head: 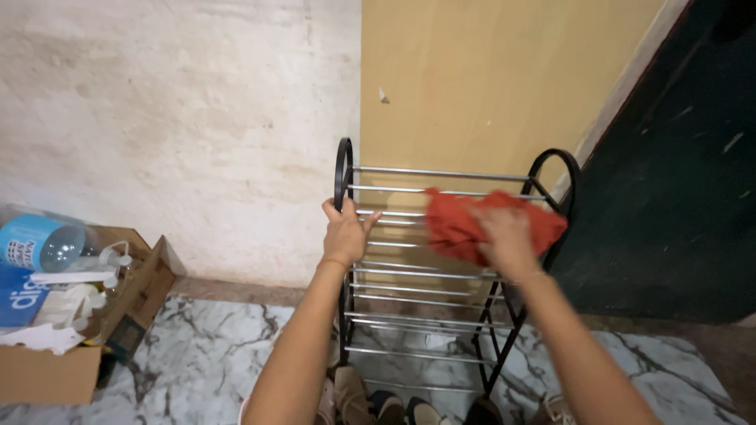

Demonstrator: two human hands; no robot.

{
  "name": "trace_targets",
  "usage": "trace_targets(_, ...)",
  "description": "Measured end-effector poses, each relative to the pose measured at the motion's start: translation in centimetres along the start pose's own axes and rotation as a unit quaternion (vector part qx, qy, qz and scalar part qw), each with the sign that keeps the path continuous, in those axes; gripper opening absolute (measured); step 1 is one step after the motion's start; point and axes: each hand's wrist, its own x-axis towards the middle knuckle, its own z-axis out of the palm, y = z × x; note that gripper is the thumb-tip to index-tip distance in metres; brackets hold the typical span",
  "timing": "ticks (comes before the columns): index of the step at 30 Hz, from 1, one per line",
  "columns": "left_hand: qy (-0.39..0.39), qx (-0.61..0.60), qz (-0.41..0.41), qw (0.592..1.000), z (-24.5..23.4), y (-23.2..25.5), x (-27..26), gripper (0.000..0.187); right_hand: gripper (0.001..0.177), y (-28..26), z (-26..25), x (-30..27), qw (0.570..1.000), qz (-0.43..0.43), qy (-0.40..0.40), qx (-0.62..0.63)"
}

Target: The person wipes the metal bars and the side supports of a multi-tiered shoe rack with a red cloth.

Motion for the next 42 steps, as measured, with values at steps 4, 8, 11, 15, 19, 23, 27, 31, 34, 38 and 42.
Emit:
trace_targets(4,-0.002,-0.010,0.013,1.000,0.2,0.0,0.1,0.059,0.071,6.0,-1.1,-3.5,0.993,-0.008,0.057,0.098)
trace_targets(8,-0.008,0.001,0.007,1.000,0.5,-0.3,0.2,0.061,0.055,6.1,0.6,-7.3,0.981,-0.032,0.114,0.152)
trace_targets(11,0.007,-0.008,0.011,1.000,0.9,-0.2,0.5,0.061,0.051,3.3,4.4,-9.8,0.991,-0.051,0.081,0.089)
trace_targets(15,0.035,0.006,0.019,0.999,1.4,-0.4,0.1,0.062,0.051,-2.1,9.8,-10.4,0.994,0.093,-0.059,-0.022)
trace_targets(19,0.045,0.012,0.014,0.999,1.9,-0.4,0.0,0.062,0.024,-7.8,11.8,-7.0,0.974,0.040,-0.211,-0.069)
trace_targets(23,0.033,0.011,0.010,0.999,1.5,-0.1,0.0,0.063,0.058,-15.6,14.5,-3.4,0.998,-0.054,0.020,-0.003)
trace_targets(27,0.026,0.005,0.009,1.000,1.2,-0.3,-0.1,0.062,0.058,-16.6,17.3,-2.8,0.988,-0.039,-0.022,0.148)
trace_targets(31,0.065,-0.009,0.027,0.997,1.5,0.0,-0.2,0.060,0.045,-10.5,19.7,-3.7,0.880,0.100,-0.097,0.455)
trace_targets(34,0.043,-0.009,0.017,0.999,0.9,0.1,-0.5,0.059,0.042,-5.8,18.0,-6.6,0.818,0.177,-0.117,0.535)
trace_targets(38,0.034,0.003,0.013,0.999,0.9,0.1,-0.3,0.060,0.046,-2.1,13.4,-13.3,0.968,0.040,-0.102,0.228)
trace_targets(42,0.056,-0.011,0.052,0.997,1.7,-1.3,0.2,0.061,0.058,-3.1,12.3,-19.4,0.933,0.083,-0.289,0.198)
